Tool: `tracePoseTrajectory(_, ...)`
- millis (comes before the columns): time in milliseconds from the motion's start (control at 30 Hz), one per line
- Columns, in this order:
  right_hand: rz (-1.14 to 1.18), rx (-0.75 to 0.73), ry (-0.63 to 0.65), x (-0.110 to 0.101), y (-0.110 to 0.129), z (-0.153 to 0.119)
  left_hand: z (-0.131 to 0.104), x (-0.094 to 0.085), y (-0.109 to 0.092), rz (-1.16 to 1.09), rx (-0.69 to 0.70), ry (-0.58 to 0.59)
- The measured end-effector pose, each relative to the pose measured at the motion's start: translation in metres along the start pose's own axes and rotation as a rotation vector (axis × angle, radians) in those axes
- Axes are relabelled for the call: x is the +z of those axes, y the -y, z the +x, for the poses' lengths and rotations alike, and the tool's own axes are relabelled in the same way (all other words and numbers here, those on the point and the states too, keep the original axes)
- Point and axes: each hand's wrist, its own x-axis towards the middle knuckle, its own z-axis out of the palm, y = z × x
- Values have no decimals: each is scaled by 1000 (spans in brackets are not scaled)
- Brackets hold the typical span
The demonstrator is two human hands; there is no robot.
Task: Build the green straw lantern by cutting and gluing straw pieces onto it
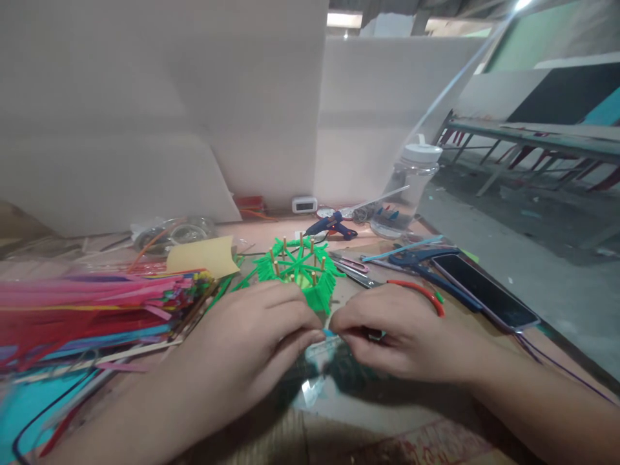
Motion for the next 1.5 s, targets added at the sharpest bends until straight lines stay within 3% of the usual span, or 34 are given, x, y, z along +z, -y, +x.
tracePoseTrajectory(167,-20,44,-119,1,0,3,-1,-3,1,13,-77,-31)
tracePoseTrajectory(433,-96,113,-280,15,2,4,1,7,0,104,-58,-66)
tracePoseTrajectory(567,-71,110,-217,5,-2,5,1,0,2,134,-64,-86)
tracePoseTrajectory(667,-109,240,-184,-15,-23,5,0,-16,5,89,-92,-127)
tracePoseTrajectory(800,-262,527,-235,-30,-84,2,-1,-34,14,86,-177,-221)
tracePoseTrajectory(933,-232,691,-185,-21,-146,8,1,-35,30,136,-223,-323)
tracePoseTrajectory(1033,-173,709,-160,-10,-172,25,5,-31,42,136,-245,-335)
tracePoseTrajectory(1300,-21,850,-152,13,-196,55,12,-24,49,-26,-278,-199)
tracePoseTrajectory(1500,-16,890,-291,1,-184,45,8,-30,46,-79,-220,-141)
